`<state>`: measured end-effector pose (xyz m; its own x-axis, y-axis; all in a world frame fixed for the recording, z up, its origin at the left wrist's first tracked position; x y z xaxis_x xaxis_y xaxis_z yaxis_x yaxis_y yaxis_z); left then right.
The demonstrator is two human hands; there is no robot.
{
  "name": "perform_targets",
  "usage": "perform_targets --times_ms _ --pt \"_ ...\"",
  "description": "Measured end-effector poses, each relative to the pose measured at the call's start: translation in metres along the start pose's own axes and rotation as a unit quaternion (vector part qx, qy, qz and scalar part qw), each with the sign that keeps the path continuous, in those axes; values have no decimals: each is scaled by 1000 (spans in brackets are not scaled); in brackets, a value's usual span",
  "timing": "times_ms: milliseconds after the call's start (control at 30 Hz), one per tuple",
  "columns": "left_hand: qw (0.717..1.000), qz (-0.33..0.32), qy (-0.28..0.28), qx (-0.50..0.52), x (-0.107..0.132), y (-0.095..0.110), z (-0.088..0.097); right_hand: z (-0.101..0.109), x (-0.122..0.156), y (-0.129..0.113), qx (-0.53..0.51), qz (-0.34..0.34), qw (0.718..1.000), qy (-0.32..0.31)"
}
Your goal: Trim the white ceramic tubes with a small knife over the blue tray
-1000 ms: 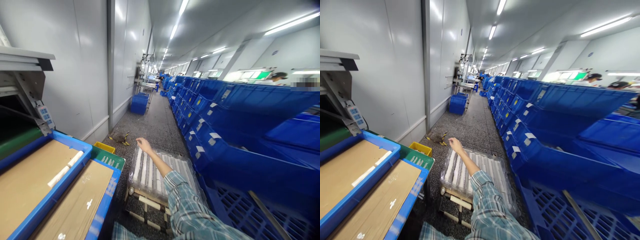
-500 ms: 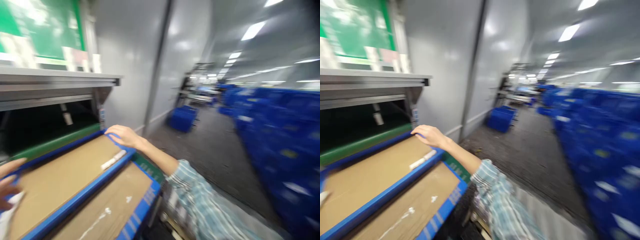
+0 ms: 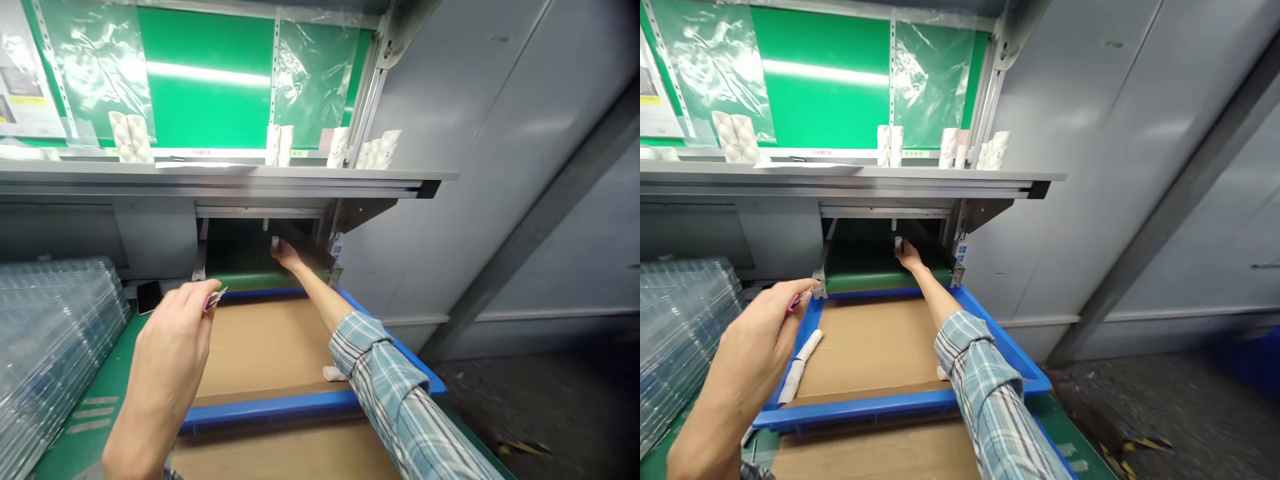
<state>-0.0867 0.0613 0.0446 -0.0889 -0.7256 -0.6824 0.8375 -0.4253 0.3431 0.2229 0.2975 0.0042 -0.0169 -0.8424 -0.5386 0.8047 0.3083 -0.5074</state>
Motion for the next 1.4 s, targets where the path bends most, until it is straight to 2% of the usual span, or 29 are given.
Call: perform_targets --times_ms 100,167,233,300,400,500,567,667,767,967,1167,1300,1400 --pt "995 66 -75 -22 -1 -2 -2 0 14 -37 -33 66 997 -31" --pt "990 80 -117 -5 -2 0 -2 13 42 -65 -57 127 989 -50" --pt "986 81 -140 41 -4 4 -3 34 83 -93 -80 188 977 -64" --pt "981 71 -154 95 -3 10 -4 57 128 -116 -100 232 965 -68" --pt "968 22 -186 168 2 22 -10 87 186 -141 -141 276 950 -40" --pt "948 -41 -213 234 9 33 -15 104 217 -151 -211 278 937 -6" --pt "938 -62 -208 271 12 37 -17 110 223 -149 -277 237 931 -17" --pt "933 -62 -183 305 15 40 -20 113 224 -141 -378 159 910 -67" --pt "931 -50 -171 319 16 42 -26 116 223 -134 -418 122 895 -94" --pt "926 -31 -204 317 18 44 -38 121 223 -130 -418 125 896 -81" --pt "918 -37 -213 333 17 48 -33 118 222 -127 -410 131 900 -68" --pt "925 -51 -190 324 16 49 -31 114 222 -126 -409 132 900 -65" --pt "929 -80 -162 324 16 48 -29 109 222 -123 -457 103 879 -87"
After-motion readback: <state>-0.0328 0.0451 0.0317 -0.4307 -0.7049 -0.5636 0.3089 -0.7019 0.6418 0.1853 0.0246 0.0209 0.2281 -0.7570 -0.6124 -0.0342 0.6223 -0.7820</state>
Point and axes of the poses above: each hand's wrist, its own x-axis away from the middle knuckle, its own z-axis out of the back of the hand, y = z × x, the point moved 3 cm from there along -x, towards the middle knuckle, and after that the axes turned 7 degrees about z, right-handed, at the moved point
